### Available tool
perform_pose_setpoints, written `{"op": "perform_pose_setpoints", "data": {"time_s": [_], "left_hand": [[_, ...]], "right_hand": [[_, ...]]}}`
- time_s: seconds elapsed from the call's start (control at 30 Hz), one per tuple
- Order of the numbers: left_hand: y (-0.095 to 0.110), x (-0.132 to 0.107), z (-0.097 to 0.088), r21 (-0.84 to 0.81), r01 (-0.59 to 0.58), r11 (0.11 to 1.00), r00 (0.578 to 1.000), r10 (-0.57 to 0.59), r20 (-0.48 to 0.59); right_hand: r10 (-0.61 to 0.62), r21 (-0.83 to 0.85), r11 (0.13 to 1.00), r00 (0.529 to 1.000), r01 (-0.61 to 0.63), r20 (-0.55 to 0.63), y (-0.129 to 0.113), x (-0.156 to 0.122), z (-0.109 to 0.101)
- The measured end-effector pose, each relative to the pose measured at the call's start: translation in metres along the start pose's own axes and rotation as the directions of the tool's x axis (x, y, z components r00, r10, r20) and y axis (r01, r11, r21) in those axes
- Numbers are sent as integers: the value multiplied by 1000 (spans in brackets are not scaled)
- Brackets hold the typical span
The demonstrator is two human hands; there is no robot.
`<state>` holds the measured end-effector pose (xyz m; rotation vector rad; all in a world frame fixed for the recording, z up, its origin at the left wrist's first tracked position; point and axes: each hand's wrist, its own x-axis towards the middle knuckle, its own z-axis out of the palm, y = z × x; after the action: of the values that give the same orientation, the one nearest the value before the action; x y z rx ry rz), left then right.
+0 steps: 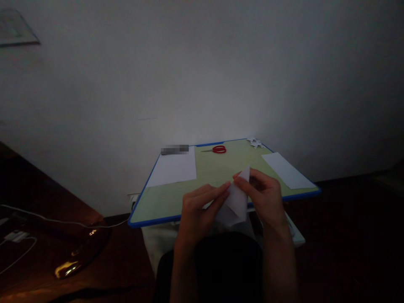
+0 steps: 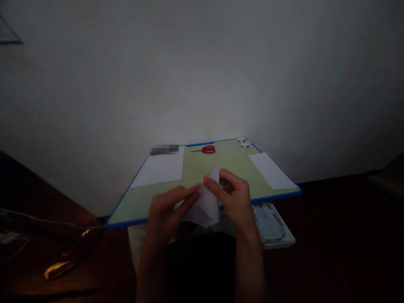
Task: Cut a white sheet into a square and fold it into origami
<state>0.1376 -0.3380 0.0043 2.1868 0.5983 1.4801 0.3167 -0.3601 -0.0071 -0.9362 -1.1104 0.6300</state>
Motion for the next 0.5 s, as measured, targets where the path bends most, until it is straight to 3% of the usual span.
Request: {"op": "perform_pose_setpoints", "data": {"time_s": [0.17, 0.33, 0.5], "left_hand": [[3, 0, -2, -20, 28, 999, 998, -27, 48], [4, 0, -3, -7, 30, 1000, 998, -30, 61], [1, -1, -6, -22, 38, 999, 996, -36, 86]], "right_hand": [[-31, -19, 999, 998, 30, -62, 2, 1, 1], [5, 67, 998, 989, 5, -148, 0, 0, 9], [-15, 179, 982, 971, 59, -238, 1, 1, 12]]}}
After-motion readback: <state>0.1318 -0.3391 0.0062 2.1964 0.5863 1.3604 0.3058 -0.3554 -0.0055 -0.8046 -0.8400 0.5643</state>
